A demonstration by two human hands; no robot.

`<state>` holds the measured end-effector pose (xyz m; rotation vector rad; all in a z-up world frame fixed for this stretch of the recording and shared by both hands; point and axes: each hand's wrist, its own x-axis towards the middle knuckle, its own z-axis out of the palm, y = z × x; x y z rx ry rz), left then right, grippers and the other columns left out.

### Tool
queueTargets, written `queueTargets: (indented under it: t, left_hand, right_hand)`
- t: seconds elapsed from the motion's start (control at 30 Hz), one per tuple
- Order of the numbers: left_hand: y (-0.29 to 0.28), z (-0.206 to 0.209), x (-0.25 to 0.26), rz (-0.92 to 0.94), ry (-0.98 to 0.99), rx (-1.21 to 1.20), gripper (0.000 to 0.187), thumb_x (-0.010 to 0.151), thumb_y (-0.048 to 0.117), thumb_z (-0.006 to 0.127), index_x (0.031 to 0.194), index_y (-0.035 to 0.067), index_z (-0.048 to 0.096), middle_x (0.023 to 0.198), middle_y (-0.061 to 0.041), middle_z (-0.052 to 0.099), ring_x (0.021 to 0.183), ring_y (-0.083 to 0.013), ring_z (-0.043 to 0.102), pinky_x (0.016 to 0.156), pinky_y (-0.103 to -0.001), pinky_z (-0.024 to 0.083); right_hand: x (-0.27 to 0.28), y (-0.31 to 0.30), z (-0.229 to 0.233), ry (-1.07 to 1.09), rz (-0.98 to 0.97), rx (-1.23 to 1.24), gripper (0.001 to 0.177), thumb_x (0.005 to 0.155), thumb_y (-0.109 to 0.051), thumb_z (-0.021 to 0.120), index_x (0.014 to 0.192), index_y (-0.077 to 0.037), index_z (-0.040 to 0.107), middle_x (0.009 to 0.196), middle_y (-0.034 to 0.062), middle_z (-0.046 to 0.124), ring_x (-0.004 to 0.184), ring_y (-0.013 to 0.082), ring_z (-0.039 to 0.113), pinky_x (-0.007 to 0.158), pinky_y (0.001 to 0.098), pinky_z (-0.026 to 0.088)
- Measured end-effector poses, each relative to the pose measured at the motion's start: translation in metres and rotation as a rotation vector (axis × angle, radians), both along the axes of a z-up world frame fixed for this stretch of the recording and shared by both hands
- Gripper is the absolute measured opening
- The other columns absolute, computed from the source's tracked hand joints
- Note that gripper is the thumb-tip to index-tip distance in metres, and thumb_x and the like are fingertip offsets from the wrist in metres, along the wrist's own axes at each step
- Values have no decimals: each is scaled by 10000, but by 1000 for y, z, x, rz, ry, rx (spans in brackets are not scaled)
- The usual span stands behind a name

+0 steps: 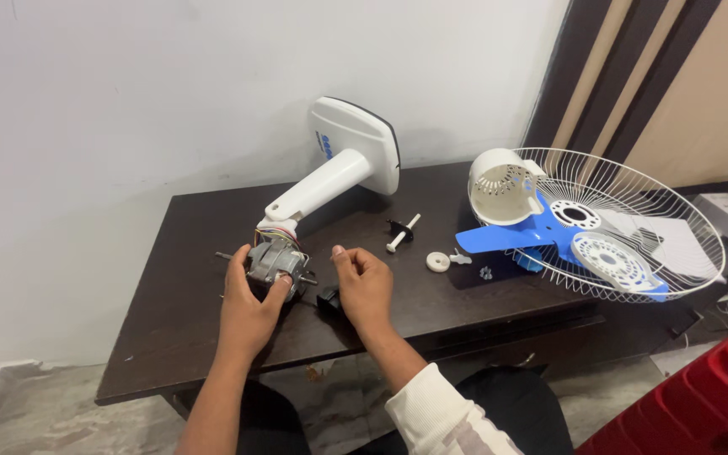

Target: The person sits on the floor and works on a disassembled electric fan motor, using a screwdriver to adjust internal components and wires. They handle the motor housing and a small black plastic part, then continue tightening screws on the motor.

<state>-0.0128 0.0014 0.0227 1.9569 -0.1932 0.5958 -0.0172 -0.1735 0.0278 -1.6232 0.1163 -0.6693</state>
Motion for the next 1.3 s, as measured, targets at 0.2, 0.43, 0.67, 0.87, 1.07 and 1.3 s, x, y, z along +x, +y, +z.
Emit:
queueTargets:
  t: [0.2,0.43,0.67,0.87,1.07,1.3]
  left_hand:
    - [1,3,-1,19,33,11,829,801,337,747,1505,61,408,1492,-235,501,1366,-371,513,1087,-460,422]
    - [3,2,1,49,59,76,840,819,348,747,1524,47,403,1504,-270,476,1386,-406,480,1104,-490,395]
    - [5,-4,2,45,77,83,841,832,349,738,1537,45,396,1489,-281,479,1394,-416,473,1104,-492,387]
    - [3,-1,3,53,59,87,844,826,355,737,1535,44,403,1510,-288,462,1402,-422,456,1119,-491,375]
    - [2,-2,7,44,105,82,856,828,375,731,1535,45,378,1512,-287,443,1413,-421,431,1094,-510,376]
    - [2,-1,2,37,70,61,846,819,372,714,1531,51,391,1502,-271,474,1392,-410,476,1110,-508,398]
  right_hand:
    - [2,-7,-4,-90,-15,196,348,1005,-310,628,836,-30,746,579,-70,483,536,26,386,493,269,314]
    - [-8,-48,-6,278,340,1147,188,1006,-187,578,1021,-9,638,720,10,477,609,121,458,528,259,369]
    - [-69,-83,-2,377,424,1468,432,927,182,356,1346,163,460,1260,278,483,1170,374,616,1010,377,515]
    - [-97,-110,0,107,356,1294,419,907,182,396,1320,168,466,1415,342,485,1263,430,620,981,349,514]
    - [-98,-175,-20,46,106,1053,288,996,-70,561,1218,103,497,1161,278,692,1027,311,734,859,316,568]
    - [-98,-220,-36,102,-220,281,266,1010,-204,666,1049,49,739,859,162,728,648,159,648,562,265,502]
